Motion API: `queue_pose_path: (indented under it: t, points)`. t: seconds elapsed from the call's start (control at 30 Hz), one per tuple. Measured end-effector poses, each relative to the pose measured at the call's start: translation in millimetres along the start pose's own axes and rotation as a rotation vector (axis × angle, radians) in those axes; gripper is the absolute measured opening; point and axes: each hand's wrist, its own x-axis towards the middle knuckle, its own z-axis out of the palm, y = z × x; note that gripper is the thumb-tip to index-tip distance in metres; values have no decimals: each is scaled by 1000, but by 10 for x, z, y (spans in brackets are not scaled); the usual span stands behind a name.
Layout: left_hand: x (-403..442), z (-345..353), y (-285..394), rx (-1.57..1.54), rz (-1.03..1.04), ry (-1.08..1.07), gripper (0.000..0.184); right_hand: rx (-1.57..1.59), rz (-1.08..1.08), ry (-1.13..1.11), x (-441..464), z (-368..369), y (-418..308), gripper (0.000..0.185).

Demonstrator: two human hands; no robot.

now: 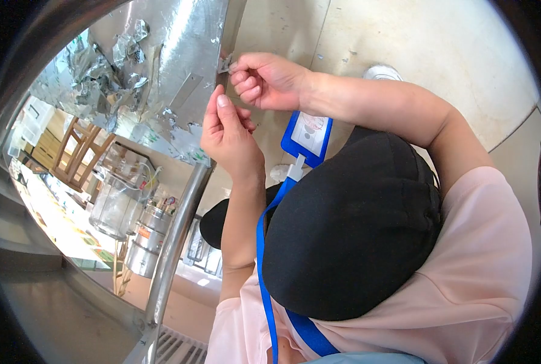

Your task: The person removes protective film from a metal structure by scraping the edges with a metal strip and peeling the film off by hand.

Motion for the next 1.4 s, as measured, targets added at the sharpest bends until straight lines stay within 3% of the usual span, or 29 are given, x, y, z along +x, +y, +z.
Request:
queue_pose_path:
  t: [0.2,0.3,0.5,0.7,0.87,0.97,1.03,1.07,1.13,1.17,1.27,1.4]
  points:
    - [9,13,-72,-4,60,22,22,-76,44,102,-101,149,32,12]
    - [9,25,-57,32,107,39,21,-106,-51,128,-45,121,73,14]
    - [31,45,-23,57,104,31,21,-20,-12,-20,-14,33,21,20]
    - [36,106,-37,65,111,23,23,-53,60,-93,13,-63,-38,14]
    - [36,270,-16,72,116,62,22,-218,61,69,-88,-71,-115,21]
    - [106,358,-28,88,224,66,20,-379,1,103,-57,-145,-132,24]
    - [215,363,-231,-113,144,62,18,-507,-49,78,-35,-137,-137,23]
    - [250,344,-312,-212,104,61,18,-736,-186,162,-45,-118,-134,22]
    - [198,327,-196,283,380,144,18,-1186,-456,333,-121,1,-95,18]
    - [174,320,-156,532,514,184,18,-1336,-660,295,-160,24,-70,17]
    - [258,73,-441,368,572,96,16,-1705,-1232,140,-193,28,-53,17]
    - [100,-53,-359,264,425,247,17,-1958,-1505,208,-96,1,-18,24]
